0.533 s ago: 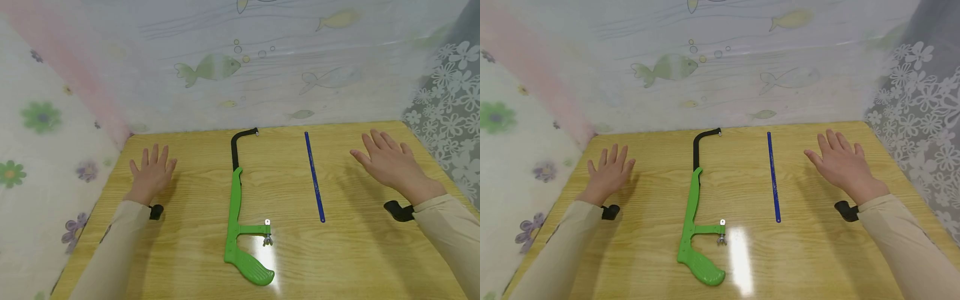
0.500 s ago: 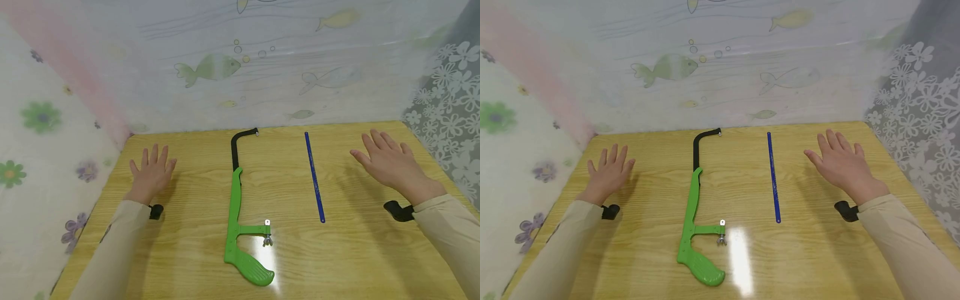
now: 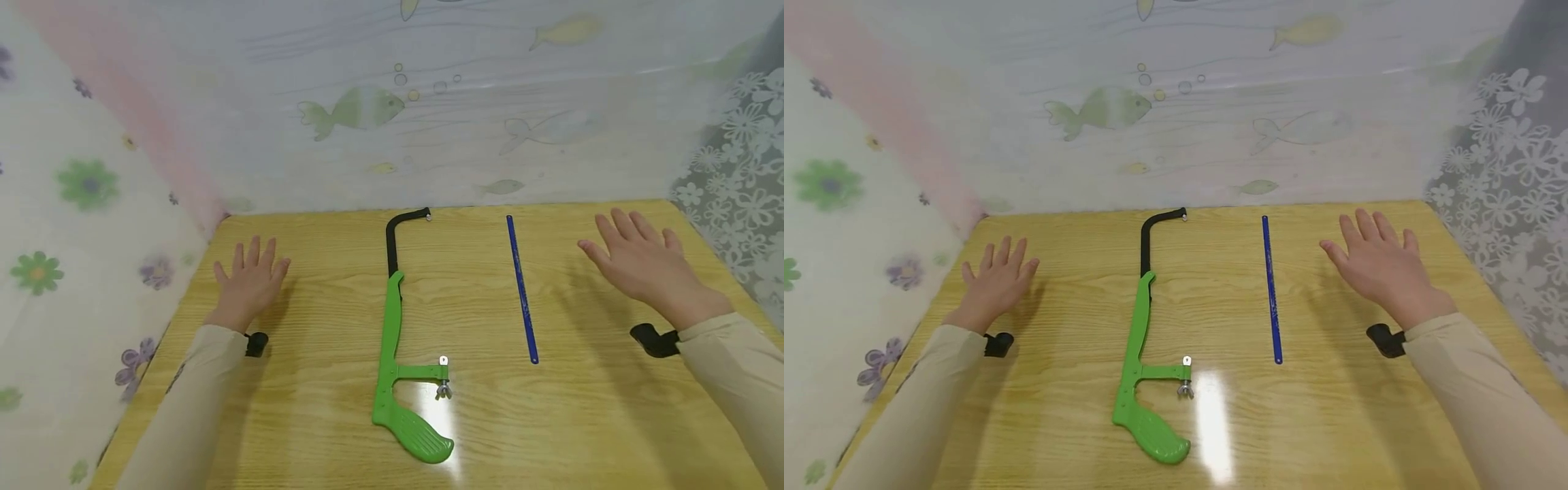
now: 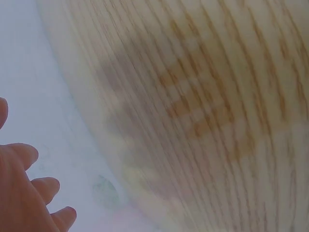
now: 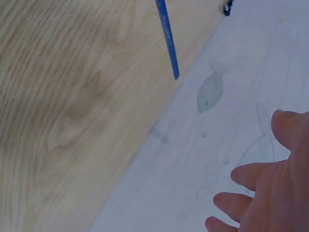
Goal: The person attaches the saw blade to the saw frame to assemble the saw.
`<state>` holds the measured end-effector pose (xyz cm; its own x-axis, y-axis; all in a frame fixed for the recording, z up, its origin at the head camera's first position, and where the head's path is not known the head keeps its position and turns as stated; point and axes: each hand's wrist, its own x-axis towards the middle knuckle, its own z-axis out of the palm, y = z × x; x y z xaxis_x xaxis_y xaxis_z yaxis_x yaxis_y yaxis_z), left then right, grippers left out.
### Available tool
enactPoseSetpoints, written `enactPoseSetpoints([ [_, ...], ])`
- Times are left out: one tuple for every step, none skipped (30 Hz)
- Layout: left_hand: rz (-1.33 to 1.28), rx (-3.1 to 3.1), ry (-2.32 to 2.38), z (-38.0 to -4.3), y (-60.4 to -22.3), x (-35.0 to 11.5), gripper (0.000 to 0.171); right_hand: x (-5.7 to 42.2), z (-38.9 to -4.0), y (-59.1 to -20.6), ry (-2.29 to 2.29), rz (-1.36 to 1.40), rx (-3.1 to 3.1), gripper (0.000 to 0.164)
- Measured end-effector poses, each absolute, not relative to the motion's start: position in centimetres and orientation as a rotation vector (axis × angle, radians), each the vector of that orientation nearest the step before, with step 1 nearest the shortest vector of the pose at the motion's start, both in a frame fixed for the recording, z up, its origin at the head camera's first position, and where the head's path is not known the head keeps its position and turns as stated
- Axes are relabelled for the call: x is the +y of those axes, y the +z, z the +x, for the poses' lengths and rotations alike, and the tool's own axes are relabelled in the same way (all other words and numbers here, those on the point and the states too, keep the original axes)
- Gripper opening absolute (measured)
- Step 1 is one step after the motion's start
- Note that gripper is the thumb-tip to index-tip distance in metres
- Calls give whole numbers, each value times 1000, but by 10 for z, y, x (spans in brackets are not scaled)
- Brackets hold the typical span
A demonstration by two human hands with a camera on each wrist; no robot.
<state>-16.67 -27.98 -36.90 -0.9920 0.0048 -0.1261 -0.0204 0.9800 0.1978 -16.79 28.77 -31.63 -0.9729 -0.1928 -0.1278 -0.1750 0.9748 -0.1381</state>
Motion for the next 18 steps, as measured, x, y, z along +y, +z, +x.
enactPoseSetpoints([
  [-14, 3003, 302, -167, -368, -280, 72, 288, -168, -316, -187, -279, 2984, 78],
  [-17, 3004, 302, -167, -368, -281, 71, 288, -169, -315, -186, -280, 2985, 78],
  [-18, 3008, 300, -167, -367, -282, 71, 289, -169, -314, -182, -280, 2990, 78],
  [-20, 3010, 301, -167, -367, -282, 71, 289, -170, -314, -180, -280, 2993, 78],
  [-19, 3012, 302, -167, -366, -282, 70, 290, -170, -314, -179, -282, 2997, 78],
  [-19, 3014, 305, -167, -366, -282, 70, 291, -170, -313, -178, -280, 3001, 78],
  [-19, 3017, 307, -168, -365, -282, 70, 291, -170, -313, -177, -281, 3007, 78],
  [-19, 3021, 310, -168, -365, -281, 70, 291, -169, -313, -175, -281, 3014, 78],
  [-20, 3027, 321, -168, -365, -280, 70, 292, -169, -313, -173, -283, 3024, 78],
  [-23, 3035, 335, -169, -365, -279, 70, 291, -168, -313, -169, -280, 3038, 78],
  [-24, 3050, 351, -170, -366, -277, 70, 291, -168, -313, -172, -273, 3056, 78],
  [-25, 3067, 384, -171, -367, -275, 69, 290, -167, -314, -189, -266, 3069, 78],
  [-25, 3085, 428, -171, -369, -272, 69, 290, -166, -316, -201, -259, 3078, 79],
  [-21, 3103, 481, -171, -372, -268, 68, 289, -165, -317, -216, -249, 3086, 79],
  [-12, 3118, 555, -171, -375, -264, 67, 288, -164, -320, -231, -238, 3092, 79],
  [3, 3127, 632, -171, -379, -260, 65, 288, -162, -322, -258, -225, 3100, 77],
  [17, 3123, 716, -169, -382, -255, 63, 288, -161, -325, -286, -216, 3106, 72],
  [29, 3110, 800, -167, -386, -250, 61, 288, -159, -329, -314, -218, 3114, 66],
])
